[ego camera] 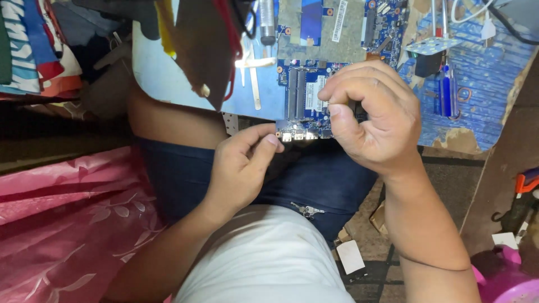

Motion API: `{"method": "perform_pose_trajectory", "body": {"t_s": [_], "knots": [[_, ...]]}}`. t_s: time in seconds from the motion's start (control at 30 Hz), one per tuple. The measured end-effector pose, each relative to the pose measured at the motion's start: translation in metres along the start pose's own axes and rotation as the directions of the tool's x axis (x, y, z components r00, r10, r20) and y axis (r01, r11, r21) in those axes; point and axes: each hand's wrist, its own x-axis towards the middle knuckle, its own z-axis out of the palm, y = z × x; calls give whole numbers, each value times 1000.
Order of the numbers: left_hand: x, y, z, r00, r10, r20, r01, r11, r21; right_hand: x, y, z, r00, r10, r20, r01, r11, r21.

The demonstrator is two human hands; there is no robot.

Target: Soldering and repairing components on a laptop motherboard using a soldering iron and solder wire.

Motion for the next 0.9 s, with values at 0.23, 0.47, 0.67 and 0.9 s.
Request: {"method": "perform_pose_trajectory", "body": {"t_s": [0.23,0.47,0.67,0.9], "knots": [[20,19,2,997,-40,68,44,998,-55,4,6,-9,1000,-6,5,7,998,-69],[39,34,1,988,29,153,-10,992,-124,7,6,-10,996,53,66,-44,990,-133],[41,50,-6,982,-14,188,-1,997,80,10,6,1,995,77,58,-68,989,-135],[44,31,-1,989,5,151,3,998,-55,5,16,20,995,55,81,-39,983,-181]]}}
